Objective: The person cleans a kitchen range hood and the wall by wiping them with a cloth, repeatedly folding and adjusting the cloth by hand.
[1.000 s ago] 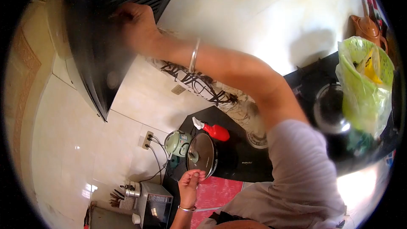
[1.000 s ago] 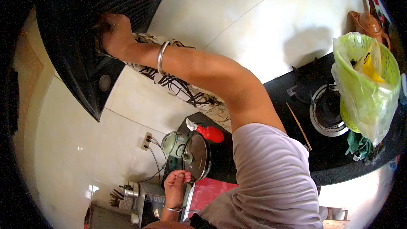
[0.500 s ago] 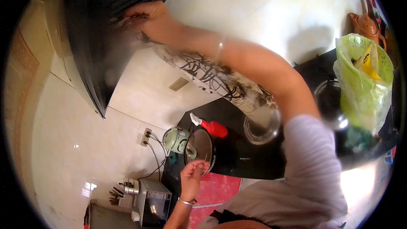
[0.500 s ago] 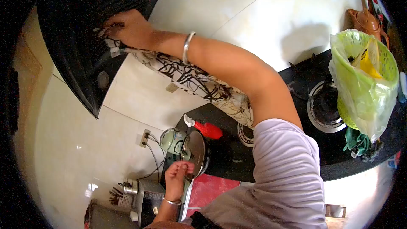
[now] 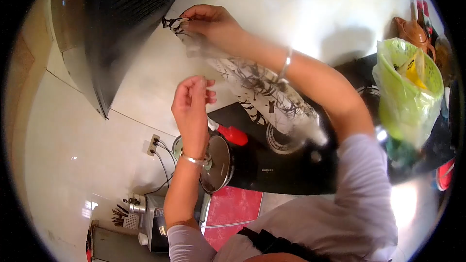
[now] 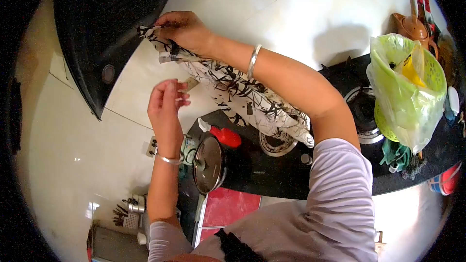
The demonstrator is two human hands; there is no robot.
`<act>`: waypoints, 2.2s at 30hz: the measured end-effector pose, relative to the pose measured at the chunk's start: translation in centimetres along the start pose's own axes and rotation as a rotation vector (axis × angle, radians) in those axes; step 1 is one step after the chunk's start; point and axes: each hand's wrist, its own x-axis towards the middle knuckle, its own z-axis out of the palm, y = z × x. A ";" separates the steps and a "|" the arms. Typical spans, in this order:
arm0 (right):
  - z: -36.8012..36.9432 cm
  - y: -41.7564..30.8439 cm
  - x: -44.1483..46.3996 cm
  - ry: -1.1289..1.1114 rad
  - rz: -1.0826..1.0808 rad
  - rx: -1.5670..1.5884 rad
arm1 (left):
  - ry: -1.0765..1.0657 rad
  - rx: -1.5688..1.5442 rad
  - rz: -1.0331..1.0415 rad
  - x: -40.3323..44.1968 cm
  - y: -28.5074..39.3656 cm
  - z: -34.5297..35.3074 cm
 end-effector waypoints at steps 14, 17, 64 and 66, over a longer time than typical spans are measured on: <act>-4.6 2.5 -3.2 0.070 -0.064 -0.864 | 0.000 -0.192 -0.219 3.4 -2.0 2.0; -7.2 5.4 -3.9 0.073 -0.175 -1.283 | -0.029 -0.115 -0.243 4.4 -2.6 1.1; -5.0 4.2 17.8 0.848 -0.106 -0.905 | -0.136 0.090 -0.344 -9.1 -9.0 -11.9; -4.6 4.4 17.8 0.864 -0.111 -0.851 | -0.130 0.098 -0.361 -9.4 -9.1 -12.2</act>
